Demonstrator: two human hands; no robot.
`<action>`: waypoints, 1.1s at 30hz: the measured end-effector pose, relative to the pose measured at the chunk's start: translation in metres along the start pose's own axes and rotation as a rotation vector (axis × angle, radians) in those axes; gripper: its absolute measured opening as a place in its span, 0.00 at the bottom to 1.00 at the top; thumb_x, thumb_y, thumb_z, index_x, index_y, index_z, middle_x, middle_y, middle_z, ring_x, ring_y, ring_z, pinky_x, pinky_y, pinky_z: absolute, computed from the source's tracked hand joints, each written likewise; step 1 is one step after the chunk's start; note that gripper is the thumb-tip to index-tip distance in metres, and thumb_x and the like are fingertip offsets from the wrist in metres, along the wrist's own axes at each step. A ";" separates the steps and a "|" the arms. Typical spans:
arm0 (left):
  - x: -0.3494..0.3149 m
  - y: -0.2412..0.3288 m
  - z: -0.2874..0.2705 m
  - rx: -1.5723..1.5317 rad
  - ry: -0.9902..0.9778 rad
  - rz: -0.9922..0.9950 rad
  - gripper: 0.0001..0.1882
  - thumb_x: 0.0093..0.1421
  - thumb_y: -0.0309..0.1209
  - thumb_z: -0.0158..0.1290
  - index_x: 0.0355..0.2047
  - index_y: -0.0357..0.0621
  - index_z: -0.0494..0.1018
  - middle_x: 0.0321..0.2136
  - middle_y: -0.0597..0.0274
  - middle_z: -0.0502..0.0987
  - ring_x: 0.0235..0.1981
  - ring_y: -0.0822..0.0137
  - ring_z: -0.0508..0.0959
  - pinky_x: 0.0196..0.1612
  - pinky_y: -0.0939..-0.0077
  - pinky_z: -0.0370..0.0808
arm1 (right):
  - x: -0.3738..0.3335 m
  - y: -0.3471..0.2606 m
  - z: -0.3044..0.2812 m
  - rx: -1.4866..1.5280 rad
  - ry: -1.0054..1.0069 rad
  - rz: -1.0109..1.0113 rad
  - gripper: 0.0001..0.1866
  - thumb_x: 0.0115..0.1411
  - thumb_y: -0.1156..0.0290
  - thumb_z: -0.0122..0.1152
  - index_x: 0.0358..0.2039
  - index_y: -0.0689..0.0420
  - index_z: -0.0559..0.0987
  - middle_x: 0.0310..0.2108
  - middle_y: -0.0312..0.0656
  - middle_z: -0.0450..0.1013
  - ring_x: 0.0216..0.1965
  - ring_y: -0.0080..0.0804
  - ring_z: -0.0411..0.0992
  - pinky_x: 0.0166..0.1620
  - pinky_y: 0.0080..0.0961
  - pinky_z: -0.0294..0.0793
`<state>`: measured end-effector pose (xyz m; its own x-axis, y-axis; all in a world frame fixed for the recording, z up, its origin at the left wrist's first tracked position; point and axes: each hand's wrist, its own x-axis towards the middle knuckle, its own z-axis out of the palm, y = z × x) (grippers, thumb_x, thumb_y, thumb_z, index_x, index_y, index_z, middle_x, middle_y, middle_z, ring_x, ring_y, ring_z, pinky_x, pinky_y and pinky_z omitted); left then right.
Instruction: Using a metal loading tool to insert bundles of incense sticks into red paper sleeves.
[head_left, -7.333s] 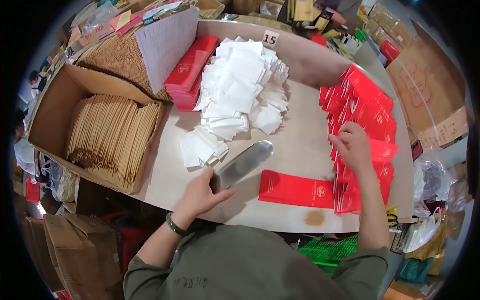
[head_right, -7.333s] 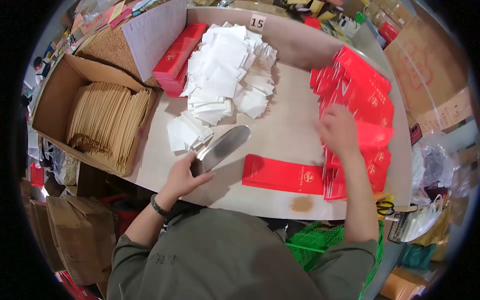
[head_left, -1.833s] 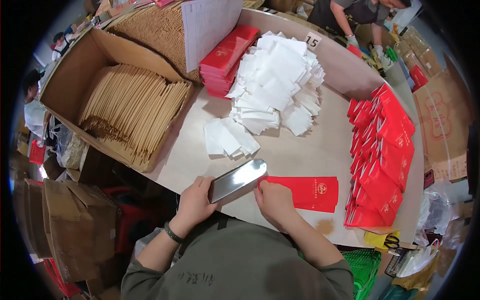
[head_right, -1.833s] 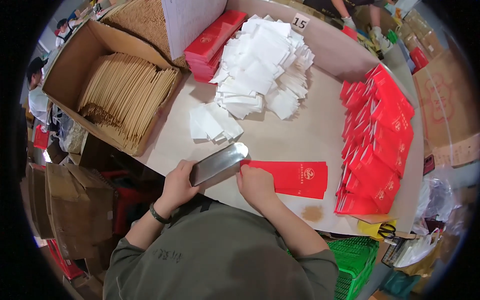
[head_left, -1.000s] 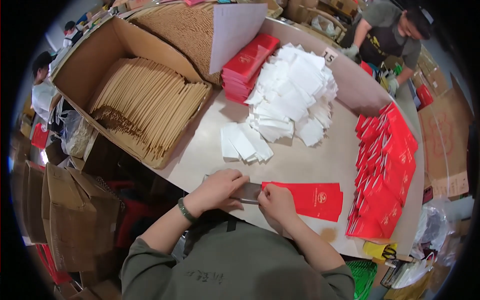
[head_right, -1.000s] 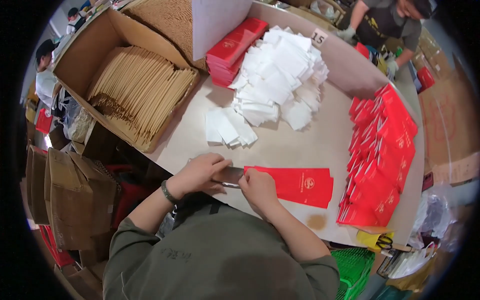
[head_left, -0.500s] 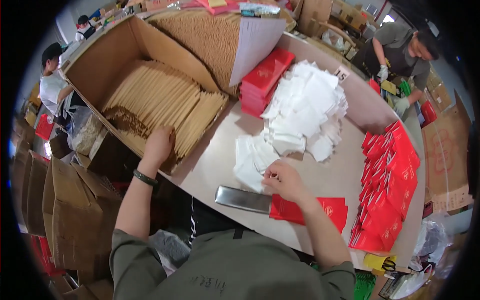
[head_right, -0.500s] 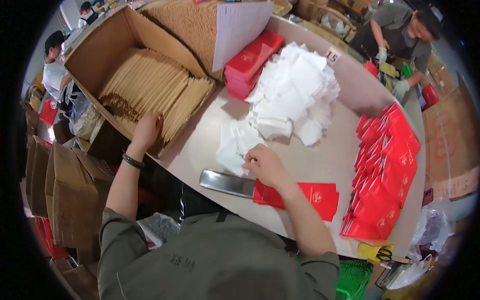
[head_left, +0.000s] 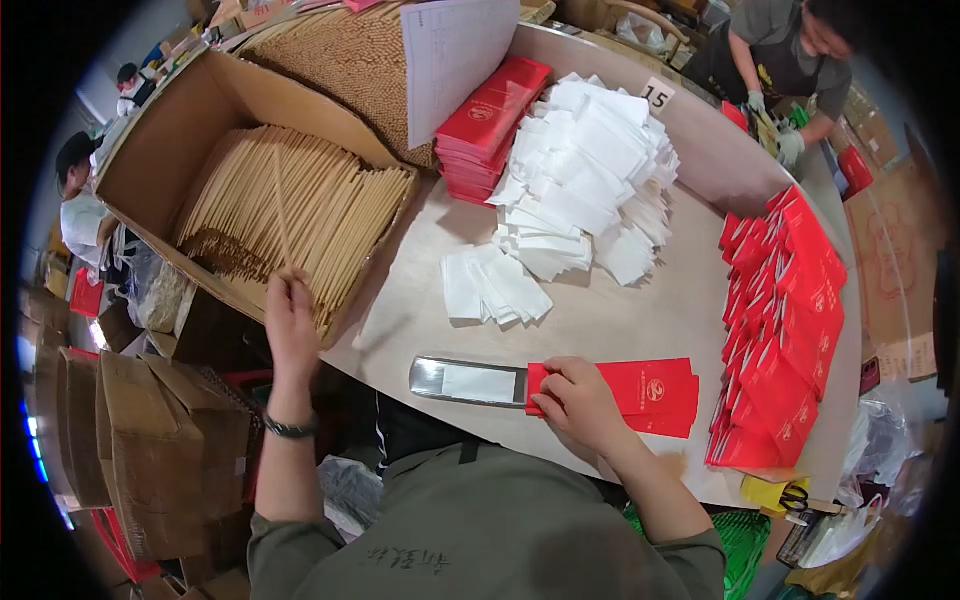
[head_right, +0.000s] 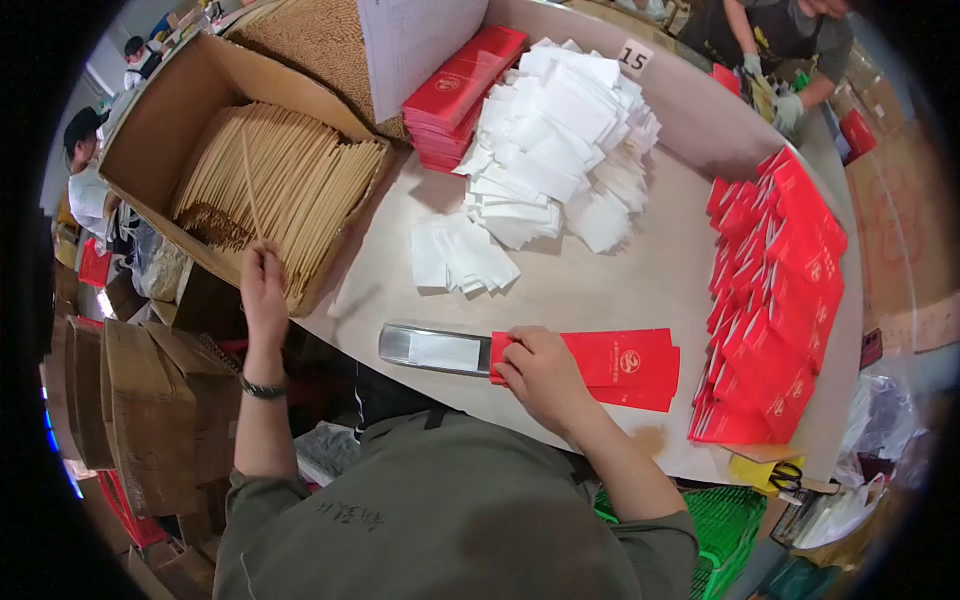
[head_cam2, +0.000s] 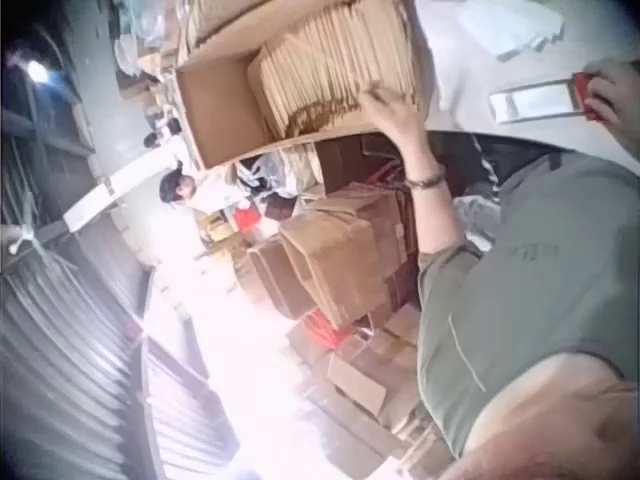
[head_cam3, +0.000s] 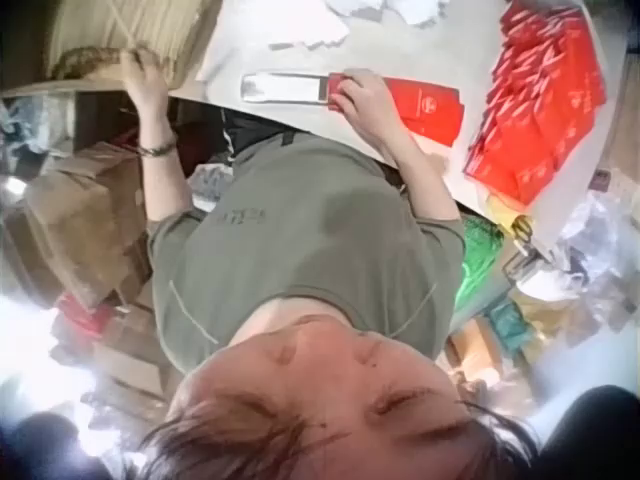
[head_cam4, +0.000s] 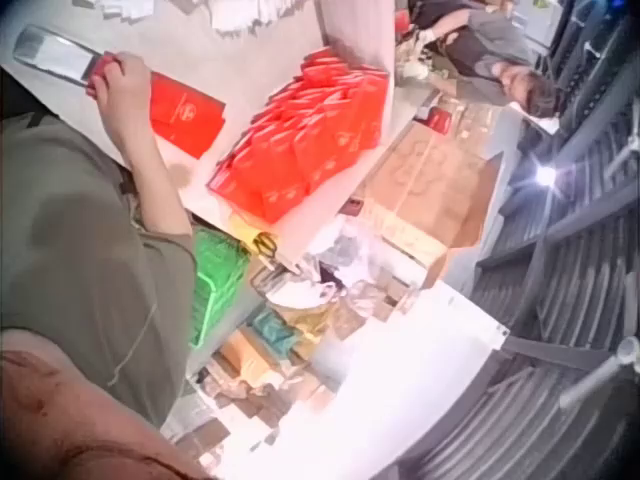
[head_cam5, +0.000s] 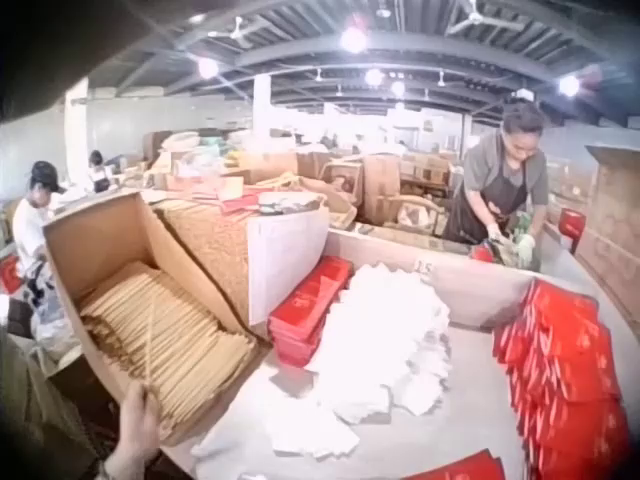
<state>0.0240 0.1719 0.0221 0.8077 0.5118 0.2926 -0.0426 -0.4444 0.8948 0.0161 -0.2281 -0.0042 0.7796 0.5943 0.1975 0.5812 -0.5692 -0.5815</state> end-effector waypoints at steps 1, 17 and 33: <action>-0.024 0.002 0.005 -0.095 -0.175 -0.084 0.09 0.72 0.31 0.44 0.39 0.39 0.71 0.25 0.73 0.66 0.25 0.80 0.65 0.29 0.82 0.63 | -0.003 -0.001 0.000 0.011 0.002 0.003 0.13 0.53 0.67 0.69 0.33 0.60 0.76 0.46 0.49 0.73 0.48 0.50 0.71 0.51 0.41 0.72; -0.104 0.056 0.109 0.305 -1.014 0.163 0.08 0.55 0.28 0.63 0.33 0.39 0.77 0.27 0.60 0.79 0.31 0.63 0.81 0.34 0.68 0.76 | -0.009 -0.005 0.013 -0.002 -0.025 -0.128 0.20 0.50 0.62 0.72 0.34 0.64 0.76 0.57 0.57 0.68 0.58 0.55 0.66 0.58 0.46 0.68; -0.129 0.058 0.120 0.039 -0.908 0.130 0.26 0.58 0.41 0.62 0.51 0.38 0.71 0.44 0.47 0.75 0.44 0.47 0.76 0.48 0.59 0.73 | -0.008 -0.008 0.007 -0.077 0.088 -0.112 0.19 0.49 0.70 0.67 0.42 0.60 0.77 0.45 0.53 0.72 0.46 0.53 0.71 0.49 0.44 0.73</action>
<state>-0.0123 -0.0084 -0.0044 0.9506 -0.3104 -0.0022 -0.1584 -0.4912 0.8565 0.0035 -0.2250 -0.0068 0.7247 0.6059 0.3282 0.6789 -0.5463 -0.4906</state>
